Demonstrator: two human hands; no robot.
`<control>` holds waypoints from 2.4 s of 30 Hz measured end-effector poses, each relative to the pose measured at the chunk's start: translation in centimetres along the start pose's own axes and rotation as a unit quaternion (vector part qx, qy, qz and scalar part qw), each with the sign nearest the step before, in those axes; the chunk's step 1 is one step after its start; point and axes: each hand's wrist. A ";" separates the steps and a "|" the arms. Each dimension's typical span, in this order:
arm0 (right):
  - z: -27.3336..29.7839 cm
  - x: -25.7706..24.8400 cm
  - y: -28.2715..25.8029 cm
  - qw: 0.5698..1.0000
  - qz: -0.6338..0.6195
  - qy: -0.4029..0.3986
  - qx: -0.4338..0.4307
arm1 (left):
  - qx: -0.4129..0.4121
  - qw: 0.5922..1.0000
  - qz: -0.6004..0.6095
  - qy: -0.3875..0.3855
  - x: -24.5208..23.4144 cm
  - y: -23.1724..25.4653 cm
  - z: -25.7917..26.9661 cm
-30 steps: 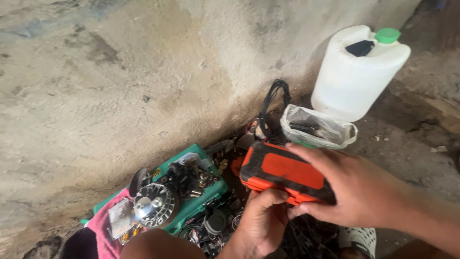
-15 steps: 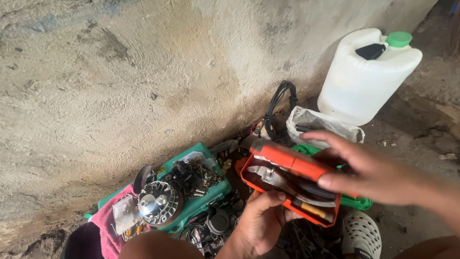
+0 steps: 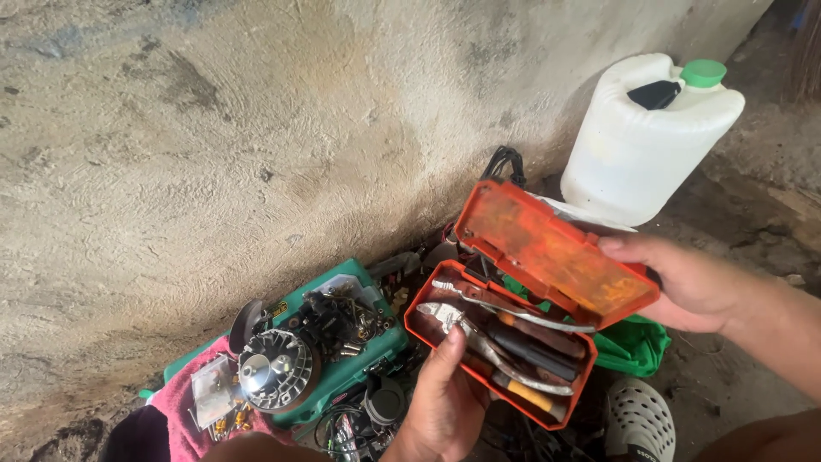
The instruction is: The person handles small metal components by hand before opening an orange tool case to sort through the pliers and wrenches inside.
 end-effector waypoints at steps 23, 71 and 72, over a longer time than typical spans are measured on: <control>-1.1 -2.8 -2.0 0.974 0.116 -0.163 -0.108 | 0.010 0.993 0.005 0.120 -1.5 1.2 0.7; -3.8 -2.4 1.0 0.884 0.375 0.110 0.256 | -0.069 0.967 -0.177 0.171 -4.4 -1.6 -1.3; -3.8 -2.2 1.0 0.874 0.398 0.108 0.258 | -0.072 0.966 -0.176 0.176 -4.4 -1.6 -1.3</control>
Point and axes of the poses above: each hand's wrist, its own z-axis away from the middle knuckle, its own x-axis out of the palm, y = z × x, and after that the axes turned 7 degrees about -z, right-handed
